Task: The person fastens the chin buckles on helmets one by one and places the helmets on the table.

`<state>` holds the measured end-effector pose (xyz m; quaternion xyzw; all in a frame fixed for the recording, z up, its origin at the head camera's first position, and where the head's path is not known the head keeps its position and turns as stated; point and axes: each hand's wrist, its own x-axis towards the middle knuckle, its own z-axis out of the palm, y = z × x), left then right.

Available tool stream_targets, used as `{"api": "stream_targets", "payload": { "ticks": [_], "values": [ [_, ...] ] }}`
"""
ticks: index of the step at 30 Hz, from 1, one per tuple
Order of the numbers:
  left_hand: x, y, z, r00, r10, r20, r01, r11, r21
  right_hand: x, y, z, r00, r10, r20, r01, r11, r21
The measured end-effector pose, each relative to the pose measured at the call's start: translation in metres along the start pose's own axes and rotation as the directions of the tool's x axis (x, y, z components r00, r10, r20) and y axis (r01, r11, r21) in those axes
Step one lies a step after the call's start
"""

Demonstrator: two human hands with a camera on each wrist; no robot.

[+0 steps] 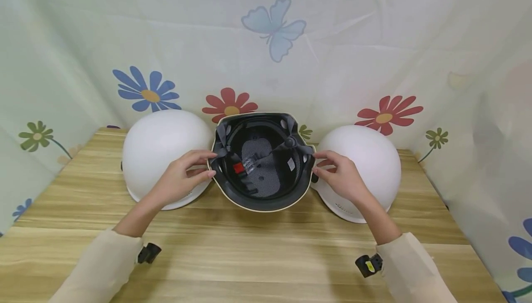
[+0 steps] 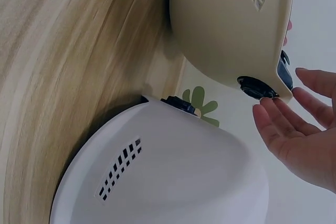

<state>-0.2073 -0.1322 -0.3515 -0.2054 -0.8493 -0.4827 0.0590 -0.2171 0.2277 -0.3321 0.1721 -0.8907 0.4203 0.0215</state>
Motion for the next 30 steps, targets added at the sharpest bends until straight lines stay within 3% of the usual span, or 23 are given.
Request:
{"api": "stream_targets", "payload": {
  "ticks": [9, 13, 17, 21, 25, 30],
  "values": [
    [0.001, 0.0, 0.0, 1.0, -0.006, 0.012, 0.006, 1.0, -0.029, 0.003, 0.001, 0.0, 0.997, -0.077, -0.007, 0.077, 0.997, 0.01],
    [0.001, -0.001, 0.0, 1.0, 0.014, 0.018, -0.013, 0.999, -0.049, 0.003, -0.005, -0.002, 0.997, -0.066, -0.031, 0.066, 0.998, 0.003],
    [0.0, 0.0, 0.001, 0.999, 0.039, 0.014, -0.038, 0.997, -0.06, 0.002, -0.015, 0.0, 0.994, -0.102, -0.034, 0.103, 0.994, 0.021],
    [0.0, 0.004, 0.005, 0.999, 0.038, -0.004, -0.038, 0.998, -0.047, 0.0, -0.03, 0.012, 0.982, -0.179, 0.063, 0.176, 0.984, 0.04],
    [0.0, 0.006, 0.009, 1.0, 0.026, -0.016, -0.026, 0.998, -0.05, -0.002, -0.046, 0.032, 0.949, -0.255, 0.183, 0.253, 0.967, 0.033],
    [0.001, 0.007, 0.015, 0.998, 0.017, -0.052, -0.019, 0.999, -0.042, -0.005, -0.062, 0.055, 0.907, -0.319, 0.275, 0.336, 0.942, -0.015]
  ]
}}
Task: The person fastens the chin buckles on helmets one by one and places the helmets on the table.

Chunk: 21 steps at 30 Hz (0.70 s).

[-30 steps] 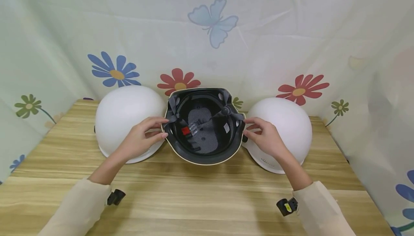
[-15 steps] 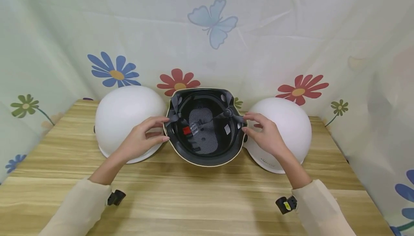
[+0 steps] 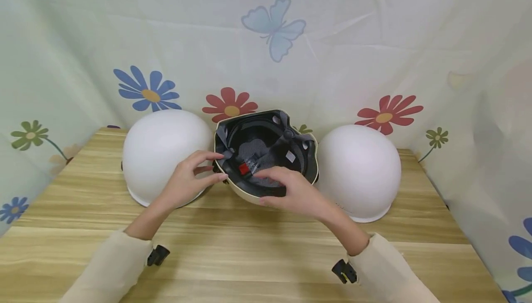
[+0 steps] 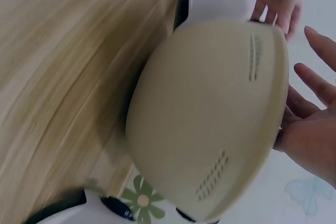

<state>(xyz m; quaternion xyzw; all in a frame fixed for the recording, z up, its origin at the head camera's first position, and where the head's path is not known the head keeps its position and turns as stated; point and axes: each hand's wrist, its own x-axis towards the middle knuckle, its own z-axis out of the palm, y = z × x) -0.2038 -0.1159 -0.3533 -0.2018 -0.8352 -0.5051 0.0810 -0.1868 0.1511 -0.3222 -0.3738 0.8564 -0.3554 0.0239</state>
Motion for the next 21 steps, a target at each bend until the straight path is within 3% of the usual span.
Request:
{"api": "stream_targets", "payload": {
  "ticks": [10, 21],
  "values": [
    [0.001, -0.001, 0.007, 0.999, 0.033, -0.038, -0.031, 0.998, 0.047, 0.003, 0.003, 0.016, 0.998, -0.063, 0.018, 0.064, 0.996, -0.066],
    [0.0, -0.006, 0.007, 0.999, 0.039, -0.023, -0.04, 0.999, -0.017, 0.004, 0.007, 0.013, 0.995, -0.095, -0.036, 0.095, 0.995, -0.003]
  ]
}}
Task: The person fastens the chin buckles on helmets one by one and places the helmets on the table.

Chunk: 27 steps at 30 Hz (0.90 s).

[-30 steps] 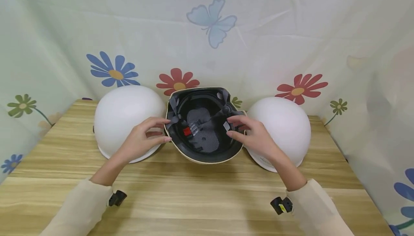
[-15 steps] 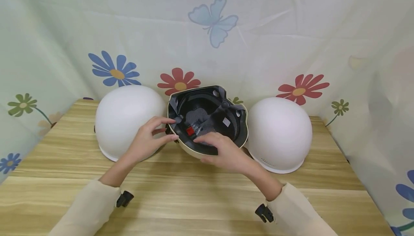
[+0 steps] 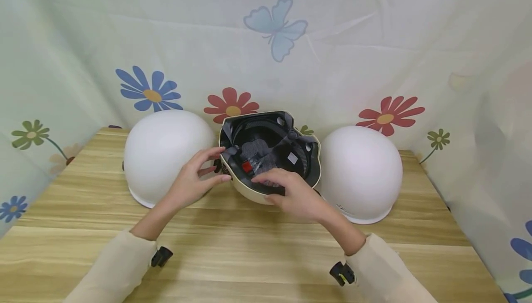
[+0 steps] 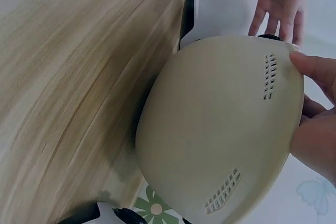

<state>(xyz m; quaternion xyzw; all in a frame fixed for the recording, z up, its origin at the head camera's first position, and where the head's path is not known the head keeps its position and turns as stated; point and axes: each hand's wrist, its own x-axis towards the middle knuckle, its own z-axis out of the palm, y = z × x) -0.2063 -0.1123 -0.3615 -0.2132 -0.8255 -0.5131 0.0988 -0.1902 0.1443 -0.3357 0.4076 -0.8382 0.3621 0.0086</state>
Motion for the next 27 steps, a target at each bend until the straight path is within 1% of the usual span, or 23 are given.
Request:
{"api": "stream_targets", "payload": {
  "ticks": [3, 7, 12, 14, 17, 20, 23, 27],
  "values": [
    [0.0, 0.0, 0.001, 1.0, 0.017, -0.002, -0.017, 0.999, -0.029, 0.001, -0.001, -0.004, 1.0, 0.001, -0.029, 0.0, 0.999, 0.033],
    [0.0, 0.001, 0.001, 1.0, 0.012, 0.002, -0.011, 0.999, -0.053, 0.002, -0.004, -0.009, 0.995, 0.021, -0.097, -0.009, 0.992, 0.124],
    [0.001, 0.002, 0.002, 1.0, -0.006, 0.024, 0.007, 0.998, -0.054, 0.002, -0.006, -0.018, 0.979, 0.047, -0.2, 0.006, 0.966, 0.258],
    [0.002, 0.001, 0.003, 1.0, -0.01, 0.027, 0.011, 0.999, -0.052, 0.002, -0.007, -0.021, 0.97, 0.076, -0.229, -0.007, 0.957, 0.29],
    [0.004, 0.0, 0.006, 0.999, -0.019, 0.042, 0.021, 0.998, -0.054, 0.002, -0.007, -0.027, 0.955, 0.145, -0.259, -0.059, 0.948, 0.312],
    [0.008, -0.001, 0.01, 0.997, -0.026, 0.067, 0.03, 0.998, -0.063, 0.0, -0.006, -0.032, 0.941, 0.209, -0.266, -0.115, 0.937, 0.328],
    [0.011, 0.0, 0.014, 0.997, -0.034, 0.073, 0.04, 0.997, -0.072, 0.0, -0.006, -0.036, 0.939, 0.23, -0.258, -0.139, 0.935, 0.327],
    [0.013, -0.001, 0.017, 0.998, -0.038, 0.059, 0.042, 0.997, -0.065, 0.001, -0.007, -0.043, 0.943, 0.24, -0.23, -0.179, 0.949, 0.258]
  ]
}}
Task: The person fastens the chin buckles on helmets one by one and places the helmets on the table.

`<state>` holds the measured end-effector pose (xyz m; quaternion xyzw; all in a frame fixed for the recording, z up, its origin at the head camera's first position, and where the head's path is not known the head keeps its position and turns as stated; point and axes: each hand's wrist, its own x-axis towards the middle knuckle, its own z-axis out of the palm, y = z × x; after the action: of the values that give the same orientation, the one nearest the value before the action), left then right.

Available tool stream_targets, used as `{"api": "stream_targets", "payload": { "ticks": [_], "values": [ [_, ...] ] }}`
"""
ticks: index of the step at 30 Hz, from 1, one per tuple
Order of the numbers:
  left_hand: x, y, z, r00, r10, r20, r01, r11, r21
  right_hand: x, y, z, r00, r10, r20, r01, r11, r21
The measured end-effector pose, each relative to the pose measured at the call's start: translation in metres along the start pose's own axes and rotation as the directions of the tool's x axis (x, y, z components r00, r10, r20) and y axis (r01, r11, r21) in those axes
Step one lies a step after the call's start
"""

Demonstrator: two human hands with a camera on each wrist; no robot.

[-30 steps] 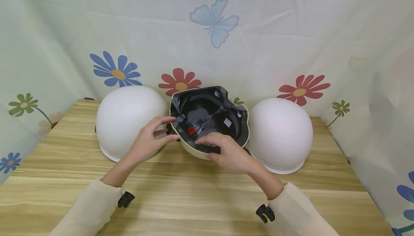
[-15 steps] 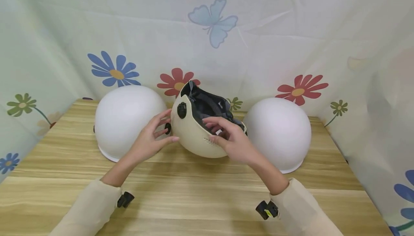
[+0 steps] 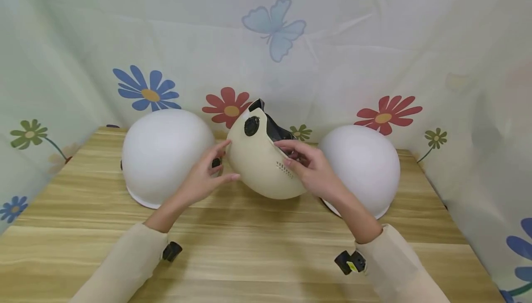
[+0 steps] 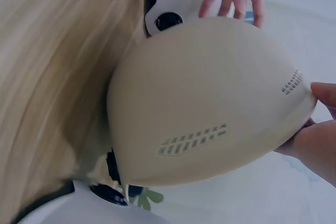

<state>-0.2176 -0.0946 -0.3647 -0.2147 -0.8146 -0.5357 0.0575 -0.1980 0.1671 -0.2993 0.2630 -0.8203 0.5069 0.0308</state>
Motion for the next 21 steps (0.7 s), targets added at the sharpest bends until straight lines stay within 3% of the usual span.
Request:
{"api": "stream_targets", "payload": {
  "ticks": [11, 17, 21],
  "values": [
    [0.004, -0.001, 0.008, 0.999, -0.013, -0.038, 0.016, 0.997, 0.078, 0.003, -0.003, -0.01, 0.996, 0.0, 0.086, 0.007, 0.997, -0.081],
    [0.003, -0.001, 0.01, 0.999, -0.017, -0.039, 0.022, 0.993, 0.112, 0.002, -0.002, -0.012, 0.987, -0.108, 0.121, 0.131, 0.97, -0.203],
    [0.003, -0.001, 0.01, 0.999, -0.013, -0.038, 0.017, 0.992, 0.125, 0.002, -0.001, -0.013, 0.976, -0.168, 0.136, 0.195, 0.954, -0.226]
  ]
}}
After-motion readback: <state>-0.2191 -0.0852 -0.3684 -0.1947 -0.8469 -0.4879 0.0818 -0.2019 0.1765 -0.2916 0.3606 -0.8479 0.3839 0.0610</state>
